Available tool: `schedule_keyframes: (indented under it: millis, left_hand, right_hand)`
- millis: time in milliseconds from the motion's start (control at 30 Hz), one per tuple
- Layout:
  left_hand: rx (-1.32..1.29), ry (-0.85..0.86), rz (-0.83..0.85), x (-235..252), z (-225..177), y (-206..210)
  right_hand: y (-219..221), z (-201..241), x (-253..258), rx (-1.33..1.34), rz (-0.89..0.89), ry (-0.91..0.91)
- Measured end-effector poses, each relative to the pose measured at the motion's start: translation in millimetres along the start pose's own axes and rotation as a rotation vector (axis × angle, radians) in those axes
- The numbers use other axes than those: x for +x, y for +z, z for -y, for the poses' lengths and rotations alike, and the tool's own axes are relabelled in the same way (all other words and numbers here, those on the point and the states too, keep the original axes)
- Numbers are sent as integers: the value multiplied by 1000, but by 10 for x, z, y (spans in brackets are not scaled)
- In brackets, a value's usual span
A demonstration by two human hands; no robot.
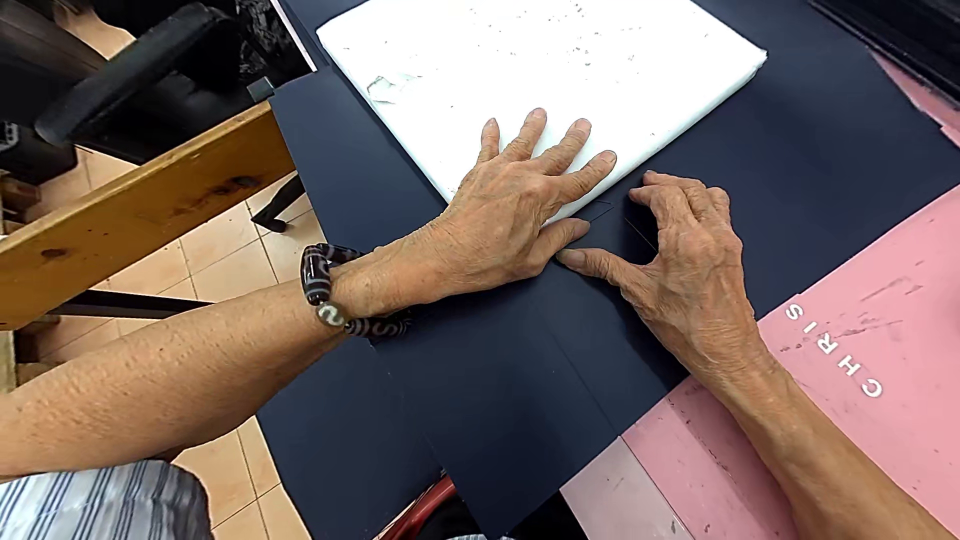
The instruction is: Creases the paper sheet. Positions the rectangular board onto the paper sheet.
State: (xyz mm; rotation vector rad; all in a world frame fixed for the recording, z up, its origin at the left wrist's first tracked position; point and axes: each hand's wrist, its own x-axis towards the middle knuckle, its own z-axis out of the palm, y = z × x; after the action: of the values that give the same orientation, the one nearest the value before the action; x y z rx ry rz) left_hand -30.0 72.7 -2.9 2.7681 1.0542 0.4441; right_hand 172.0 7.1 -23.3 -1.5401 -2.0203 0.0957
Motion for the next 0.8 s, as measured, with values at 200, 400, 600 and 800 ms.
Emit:
schedule_keyframes:
  millis: [200, 400, 600, 800]
  left_hand:
    - [210, -82, 82, 85, -219, -189]
    - [411, -135, 65, 114, -511, -119]
    - [352, -89, 214, 135, -491, -67]
    - [632, -124, 133, 105, -584, 41]
  right_hand:
    - [30, -42, 14, -17, 20, -40]
    - [62, -113, 70, -205, 65, -169]
    - [191, -176, 57, -120, -37, -190]
    - [149, -156, 80, -107, 19, -204]
